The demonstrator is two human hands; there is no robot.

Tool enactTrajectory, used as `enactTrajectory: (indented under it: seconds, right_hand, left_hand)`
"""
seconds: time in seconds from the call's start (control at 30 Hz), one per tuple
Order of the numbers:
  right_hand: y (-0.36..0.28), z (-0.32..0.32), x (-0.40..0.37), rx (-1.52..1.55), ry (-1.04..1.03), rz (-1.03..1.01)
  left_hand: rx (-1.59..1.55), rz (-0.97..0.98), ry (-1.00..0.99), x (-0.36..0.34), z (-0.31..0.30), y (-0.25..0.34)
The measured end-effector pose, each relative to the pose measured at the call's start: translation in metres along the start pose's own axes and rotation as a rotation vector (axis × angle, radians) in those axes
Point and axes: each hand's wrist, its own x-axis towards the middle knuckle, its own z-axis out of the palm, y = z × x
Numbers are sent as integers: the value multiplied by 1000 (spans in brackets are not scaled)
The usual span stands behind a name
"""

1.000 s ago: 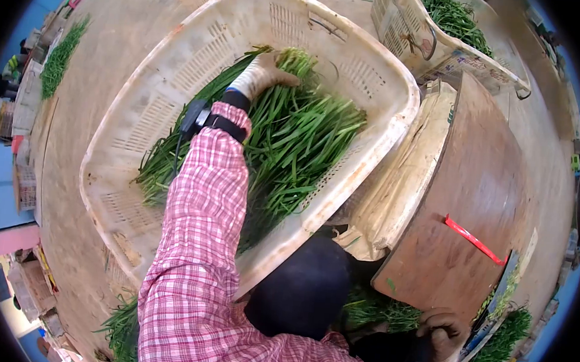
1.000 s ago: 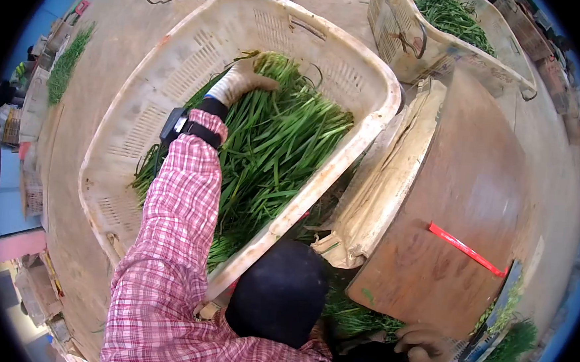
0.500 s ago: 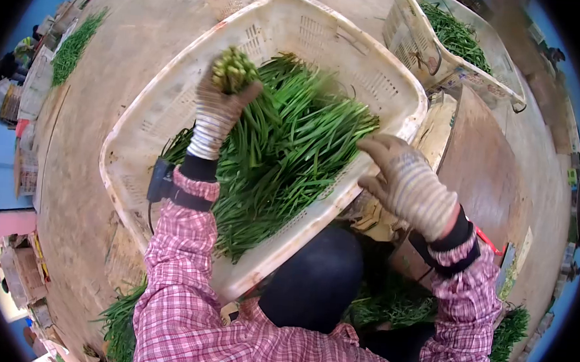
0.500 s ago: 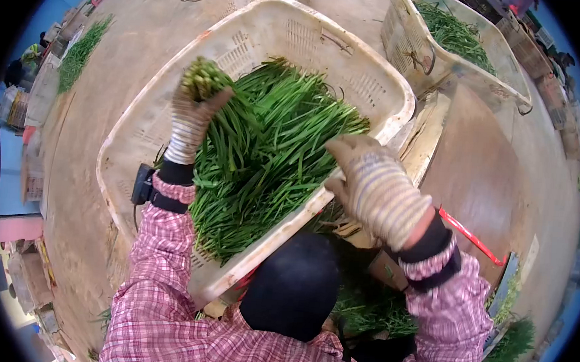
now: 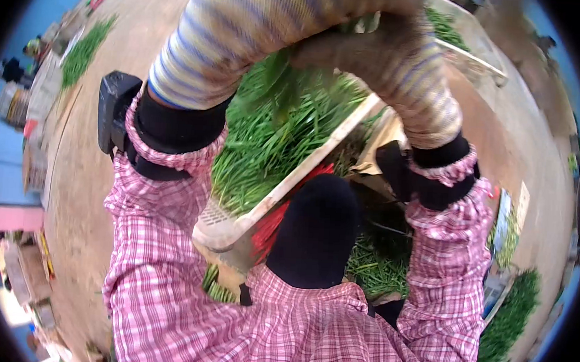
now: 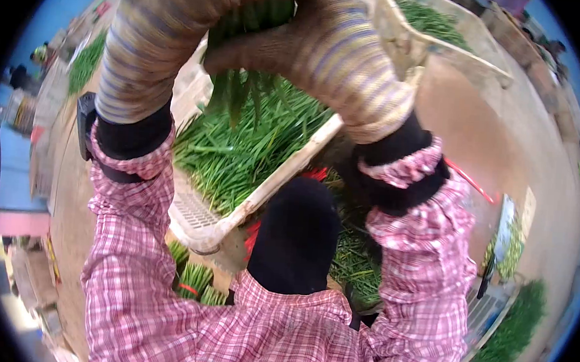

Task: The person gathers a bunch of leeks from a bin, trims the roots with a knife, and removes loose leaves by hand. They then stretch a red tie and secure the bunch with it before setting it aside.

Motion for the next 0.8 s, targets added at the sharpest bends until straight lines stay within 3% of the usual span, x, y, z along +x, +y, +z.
enactTrajectory:
  seconds: [0.07,0.13,0.17,0.2,0.27,0.33,0.4,0.47,0.53,0.6,0.67,0.7,0.73,0.77,0.8]
  right_hand:
    - [-39,-29,-9,-252,136,62]
    - [-4,-79,-22,268,405,305]
    - [9,-97,-39,309,601,293]
    - [8,-122,-63,-343,521,96]
    - [6,-149,-113,729,861,229]
    - [-2,-166,-161,799,994,344]
    - [9,-169,-217,807,1186,392]
    - [9,-146,-266,777,1319,386]
    - [22,-121,-314,877,1456,529]
    - [3,-98,-330,960,1478,501]
    - [-17,-81,-374,755,1246,702]
    - [-27,-77,-393,1063,1188,690]
    - [-43,-81,-424,995,1038,955]
    - [-61,-97,-442,716,874,1278]
    - [-42,-79,-493,68,993,1203]
  left_hand:
    - [23,-367,25,22,49,91]
    - [58,-599,-425,101,84,86]
    - [-587,-298,-905,135,87,22]
    - [-596,-249,-963,139,111,3]
    - [290,406,-563,152,181,-25]
    - [-161,-241,-557,112,207,-17]
    - [-239,-241,-711,44,243,-68]
    - [-249,-402,-981,-28,269,-88]
    - [-547,-852,-940,-57,299,-30]
    - [-572,-995,-834,-82,305,-13]
    - [-395,-1071,-941,-88,300,-17]
    - [-397,-1083,-933,-83,294,-6]
    - [-299,-1073,-927,-88,289,-13]
    - [-237,-1006,-921,-94,281,-21]
    - [-179,-929,-917,-107,276,-18]
